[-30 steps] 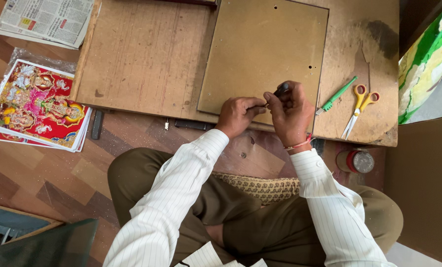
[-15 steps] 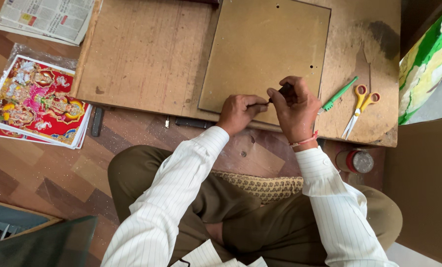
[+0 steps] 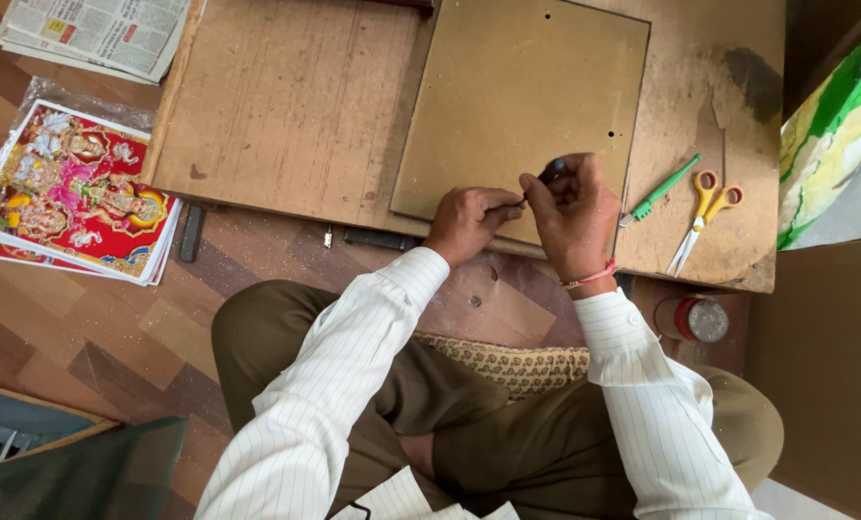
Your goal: The person sits on the floor at a low workbench and fastens small nails along the edge of a square frame backing board, using a small hand tool to drive each fastener in. They reposition and turn the board between fasteners and work along its edges.
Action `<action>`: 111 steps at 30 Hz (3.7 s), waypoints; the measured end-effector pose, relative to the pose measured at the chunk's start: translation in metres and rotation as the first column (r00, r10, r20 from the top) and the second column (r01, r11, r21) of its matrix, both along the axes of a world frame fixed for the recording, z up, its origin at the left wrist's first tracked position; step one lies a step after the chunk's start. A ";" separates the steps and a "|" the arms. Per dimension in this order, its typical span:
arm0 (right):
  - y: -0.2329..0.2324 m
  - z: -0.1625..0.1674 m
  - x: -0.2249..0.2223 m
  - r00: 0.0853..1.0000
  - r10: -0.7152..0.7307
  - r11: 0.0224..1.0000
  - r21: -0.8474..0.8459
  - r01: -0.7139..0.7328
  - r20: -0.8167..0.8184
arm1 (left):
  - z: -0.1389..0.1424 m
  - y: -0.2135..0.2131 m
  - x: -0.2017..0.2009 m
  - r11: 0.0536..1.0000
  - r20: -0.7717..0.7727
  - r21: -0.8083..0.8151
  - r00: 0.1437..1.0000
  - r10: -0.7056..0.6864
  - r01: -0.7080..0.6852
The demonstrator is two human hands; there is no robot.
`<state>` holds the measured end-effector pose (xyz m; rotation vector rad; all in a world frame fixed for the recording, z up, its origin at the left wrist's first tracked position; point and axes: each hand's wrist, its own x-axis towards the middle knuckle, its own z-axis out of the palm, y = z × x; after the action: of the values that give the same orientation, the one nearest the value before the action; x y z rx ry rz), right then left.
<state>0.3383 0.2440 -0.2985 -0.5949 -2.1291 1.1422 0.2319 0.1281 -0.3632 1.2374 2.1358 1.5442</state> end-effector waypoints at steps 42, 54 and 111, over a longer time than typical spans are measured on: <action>-0.008 0.017 -0.001 0.995 0.103 0.984 0.145 -0.103 0.010 | -0.003 -0.002 -0.004 0.999 0.067 0.036 0.997 -0.033 0.031; -0.005 0.017 -0.010 0.994 0.107 0.991 -0.077 -0.109 -0.032 | 0.007 -0.003 -0.005 1.000 0.137 -0.009 0.991 0.007 -0.006; -0.013 0.013 -0.004 0.994 0.090 0.990 0.111 -0.083 -0.060 | 0.006 -0.003 -0.003 0.999 0.100 0.034 0.995 -0.001 -0.003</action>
<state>0.3347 0.2312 -0.2851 -0.4149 -2.1637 1.0687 0.2287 0.1252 -0.3571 1.1445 2.0561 1.6141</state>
